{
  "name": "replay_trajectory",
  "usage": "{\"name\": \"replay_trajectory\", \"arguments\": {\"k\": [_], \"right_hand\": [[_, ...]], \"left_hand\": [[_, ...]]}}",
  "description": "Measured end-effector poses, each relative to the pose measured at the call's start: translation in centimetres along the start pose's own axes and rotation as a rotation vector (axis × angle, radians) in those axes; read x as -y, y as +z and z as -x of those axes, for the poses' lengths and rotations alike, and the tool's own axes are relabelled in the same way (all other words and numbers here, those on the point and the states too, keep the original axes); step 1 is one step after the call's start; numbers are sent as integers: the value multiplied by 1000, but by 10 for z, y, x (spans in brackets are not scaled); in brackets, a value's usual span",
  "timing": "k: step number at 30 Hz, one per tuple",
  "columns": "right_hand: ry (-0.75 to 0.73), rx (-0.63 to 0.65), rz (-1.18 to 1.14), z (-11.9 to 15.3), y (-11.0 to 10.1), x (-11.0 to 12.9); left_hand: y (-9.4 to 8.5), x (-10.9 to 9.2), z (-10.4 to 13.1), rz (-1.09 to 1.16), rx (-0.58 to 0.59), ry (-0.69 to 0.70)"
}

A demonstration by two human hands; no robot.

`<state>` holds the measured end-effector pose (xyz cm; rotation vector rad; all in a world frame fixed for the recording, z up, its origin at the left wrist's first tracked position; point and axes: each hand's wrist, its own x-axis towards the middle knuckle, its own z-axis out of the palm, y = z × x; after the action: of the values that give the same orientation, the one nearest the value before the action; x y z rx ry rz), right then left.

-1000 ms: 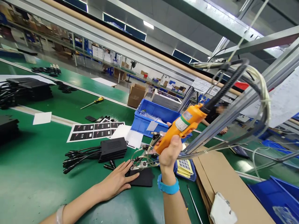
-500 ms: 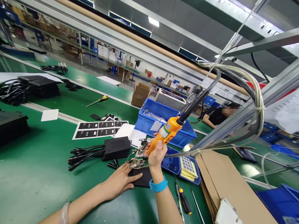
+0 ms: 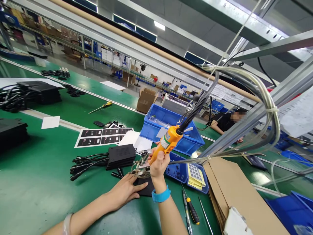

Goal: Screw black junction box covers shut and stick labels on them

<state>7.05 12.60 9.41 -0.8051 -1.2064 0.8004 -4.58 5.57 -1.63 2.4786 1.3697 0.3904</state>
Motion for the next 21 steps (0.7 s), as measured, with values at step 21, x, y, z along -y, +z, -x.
{"name": "replay_trajectory", "arguments": {"k": [21], "right_hand": [[52,-55,18,15,-19,37]], "left_hand": [[10,12,-1,452,-192,-106]]}}
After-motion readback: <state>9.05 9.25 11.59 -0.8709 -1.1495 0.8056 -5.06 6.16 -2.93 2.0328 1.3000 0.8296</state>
